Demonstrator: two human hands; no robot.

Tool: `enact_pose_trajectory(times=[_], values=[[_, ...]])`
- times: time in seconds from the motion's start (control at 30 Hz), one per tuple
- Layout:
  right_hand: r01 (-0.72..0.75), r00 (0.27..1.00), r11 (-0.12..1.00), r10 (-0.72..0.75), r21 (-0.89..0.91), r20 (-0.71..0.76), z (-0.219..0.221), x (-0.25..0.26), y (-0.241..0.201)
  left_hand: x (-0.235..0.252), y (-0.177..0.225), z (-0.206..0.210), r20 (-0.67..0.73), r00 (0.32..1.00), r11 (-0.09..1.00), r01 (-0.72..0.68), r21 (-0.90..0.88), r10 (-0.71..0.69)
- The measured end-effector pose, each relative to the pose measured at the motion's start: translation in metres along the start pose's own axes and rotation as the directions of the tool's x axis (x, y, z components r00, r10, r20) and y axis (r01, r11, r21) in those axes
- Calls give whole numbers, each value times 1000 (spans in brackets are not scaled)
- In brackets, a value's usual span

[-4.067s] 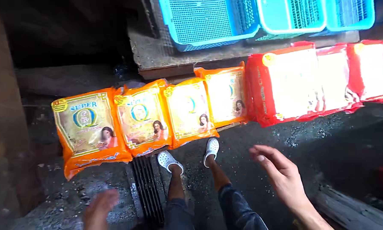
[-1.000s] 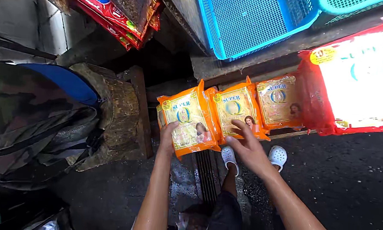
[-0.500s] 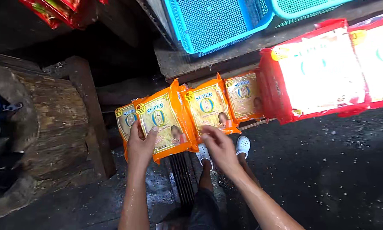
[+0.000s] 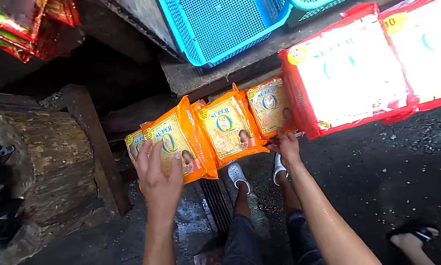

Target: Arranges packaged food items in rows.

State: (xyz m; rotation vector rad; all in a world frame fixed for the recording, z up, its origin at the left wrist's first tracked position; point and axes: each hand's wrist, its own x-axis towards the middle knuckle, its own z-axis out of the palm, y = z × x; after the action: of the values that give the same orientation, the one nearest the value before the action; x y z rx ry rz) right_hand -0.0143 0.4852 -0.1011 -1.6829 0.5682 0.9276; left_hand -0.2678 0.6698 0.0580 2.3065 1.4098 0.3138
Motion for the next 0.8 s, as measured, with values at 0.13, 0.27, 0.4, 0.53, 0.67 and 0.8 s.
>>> enact_pose_trajectory(times=[0.13, 0.27, 0.4, 0.53, 0.67, 0.8], values=[[75, 995, 990, -83, 116, 64, -8, 8, 12, -9, 81, 27, 117, 975, 963, -158, -220, 187], [128, 985, 967, -151, 221, 90, -20, 13, 29, 8, 129, 62, 131, 942, 933, -272, -237, 308], [160, 981, 962, -179, 220, 70, -37, 14, 34, 38, 111, 39, 57, 994, 994, -92, -55, 95], [155, 971, 953, -196, 259, 139, -44, 7, 34, 49, 37, 8, -44, 969, 966, 248, 79, -245], [146, 970, 957, -189, 250, 155, -46, 3, 31, 38, -11, 6, 68, 947, 941, 302, 151, -315], [129, 973, 957, -172, 260, 151, -47, 5, 32, 14, 67, 37, 75, 997, 998, -29, -64, 33]])
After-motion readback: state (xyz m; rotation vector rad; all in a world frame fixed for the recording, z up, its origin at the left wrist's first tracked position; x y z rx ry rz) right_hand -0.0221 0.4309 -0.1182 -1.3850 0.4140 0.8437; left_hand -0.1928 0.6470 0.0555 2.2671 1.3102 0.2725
